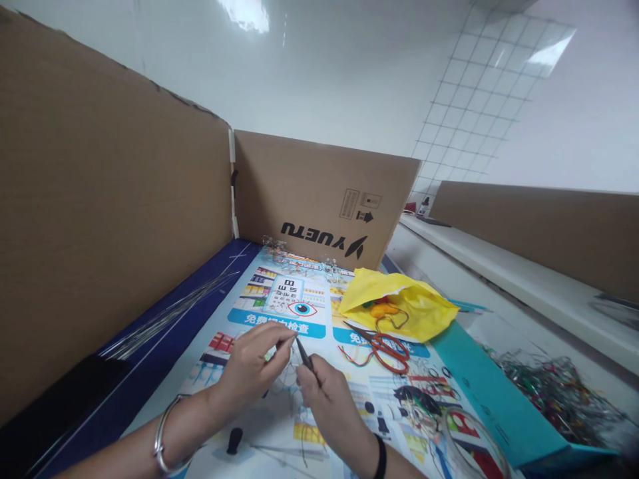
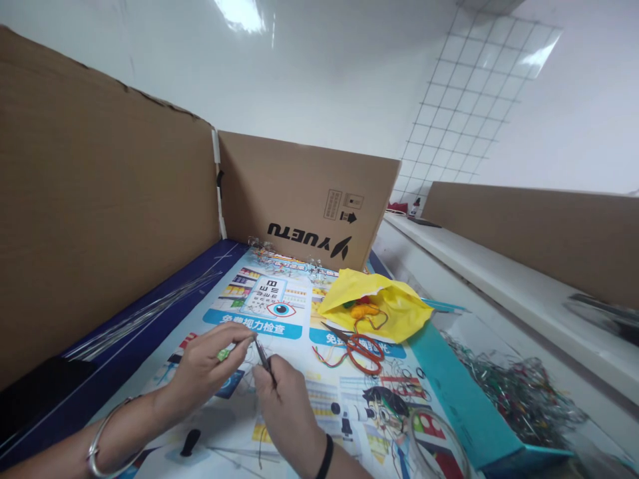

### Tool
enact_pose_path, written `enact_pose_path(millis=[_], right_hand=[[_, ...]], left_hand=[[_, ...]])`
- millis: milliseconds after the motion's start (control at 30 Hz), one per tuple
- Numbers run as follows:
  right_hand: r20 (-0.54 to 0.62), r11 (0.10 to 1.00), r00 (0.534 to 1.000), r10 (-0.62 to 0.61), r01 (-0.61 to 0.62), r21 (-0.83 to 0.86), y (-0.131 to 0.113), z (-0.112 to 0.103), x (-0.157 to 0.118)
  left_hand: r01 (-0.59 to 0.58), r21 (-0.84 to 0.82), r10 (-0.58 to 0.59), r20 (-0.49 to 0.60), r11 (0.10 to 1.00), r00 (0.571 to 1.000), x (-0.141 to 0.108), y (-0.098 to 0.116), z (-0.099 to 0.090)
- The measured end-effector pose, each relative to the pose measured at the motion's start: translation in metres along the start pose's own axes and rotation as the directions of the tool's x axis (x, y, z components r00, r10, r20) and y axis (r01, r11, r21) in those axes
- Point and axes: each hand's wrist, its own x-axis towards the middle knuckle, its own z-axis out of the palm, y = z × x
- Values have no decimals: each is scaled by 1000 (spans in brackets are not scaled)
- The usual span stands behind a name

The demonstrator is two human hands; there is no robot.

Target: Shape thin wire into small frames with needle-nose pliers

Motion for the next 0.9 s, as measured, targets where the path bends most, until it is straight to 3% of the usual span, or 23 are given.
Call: enact_pose_path(millis=[667, 900], right_hand=[[-19, 999, 1000, -2, 1, -38, 2, 4, 2], [-3, 996, 1000, -23, 23, -91, 1, -1, 3]], left_hand=[[-35, 62, 35, -1, 997, 999, -6, -5, 7], [-142, 124, 135, 65, 982, 989, -5, -8, 1]])
